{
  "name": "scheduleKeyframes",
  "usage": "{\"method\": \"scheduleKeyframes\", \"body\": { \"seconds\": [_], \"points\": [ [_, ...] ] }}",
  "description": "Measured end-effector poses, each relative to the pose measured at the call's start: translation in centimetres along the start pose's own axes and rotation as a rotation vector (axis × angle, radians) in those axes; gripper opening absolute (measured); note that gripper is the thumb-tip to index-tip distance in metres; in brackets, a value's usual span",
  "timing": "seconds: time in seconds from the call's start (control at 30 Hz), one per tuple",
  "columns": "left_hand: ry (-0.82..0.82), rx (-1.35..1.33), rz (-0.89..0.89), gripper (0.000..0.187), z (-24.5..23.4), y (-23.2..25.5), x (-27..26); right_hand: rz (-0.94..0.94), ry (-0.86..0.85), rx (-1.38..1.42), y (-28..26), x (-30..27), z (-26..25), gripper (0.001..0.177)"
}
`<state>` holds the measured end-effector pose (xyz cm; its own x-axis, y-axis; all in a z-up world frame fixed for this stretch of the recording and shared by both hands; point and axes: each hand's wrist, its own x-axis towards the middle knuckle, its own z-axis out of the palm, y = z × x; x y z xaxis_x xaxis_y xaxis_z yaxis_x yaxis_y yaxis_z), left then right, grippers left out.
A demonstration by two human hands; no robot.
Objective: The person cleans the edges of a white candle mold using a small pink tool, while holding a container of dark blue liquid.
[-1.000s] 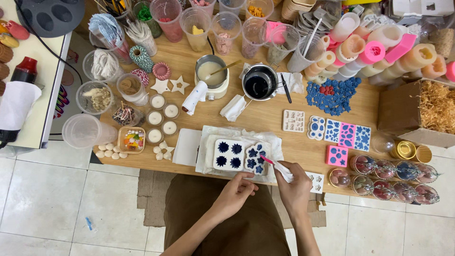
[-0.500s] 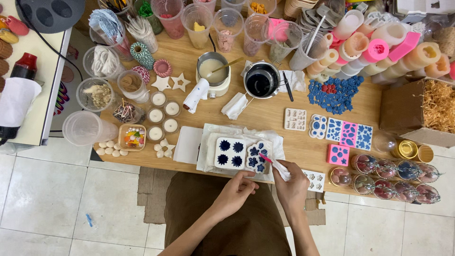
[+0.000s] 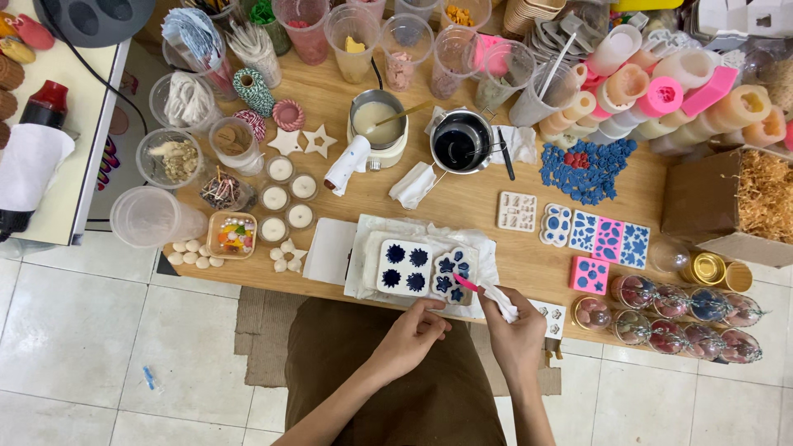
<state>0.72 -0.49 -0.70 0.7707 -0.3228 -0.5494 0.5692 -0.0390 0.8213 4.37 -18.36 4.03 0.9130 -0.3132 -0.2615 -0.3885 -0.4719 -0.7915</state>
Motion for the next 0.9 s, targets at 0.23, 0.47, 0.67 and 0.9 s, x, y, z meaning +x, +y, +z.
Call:
{"method": "scheduleKeyframes", "body": {
  "seconds": [0.23,0.47,0.67,0.9],
  "points": [
    [-0.015,0.019,-0.067,0.037,-0.2,0.7,-0.1,0.136,-0.048,0.236,0.3,1.6,-0.4,0.020],
    [-0.029,0.025,-0.069,0.037,-0.3,0.5,0.2,0.047,-0.018,-0.006,-0.2,2.0,-0.7,0.021],
    [-0.009,-0.042,0.002,0.036,-0.2,0.1,0.1,-0.406,0.053,-0.266,-0.4,0.5,0.0,0.020],
    [-0.014,-0.013,0.007,0.035,-0.3,-0.1,0.1,-0.291,0.069,-0.241,0.3,0.2,0.6,0.019]
  ]
}}
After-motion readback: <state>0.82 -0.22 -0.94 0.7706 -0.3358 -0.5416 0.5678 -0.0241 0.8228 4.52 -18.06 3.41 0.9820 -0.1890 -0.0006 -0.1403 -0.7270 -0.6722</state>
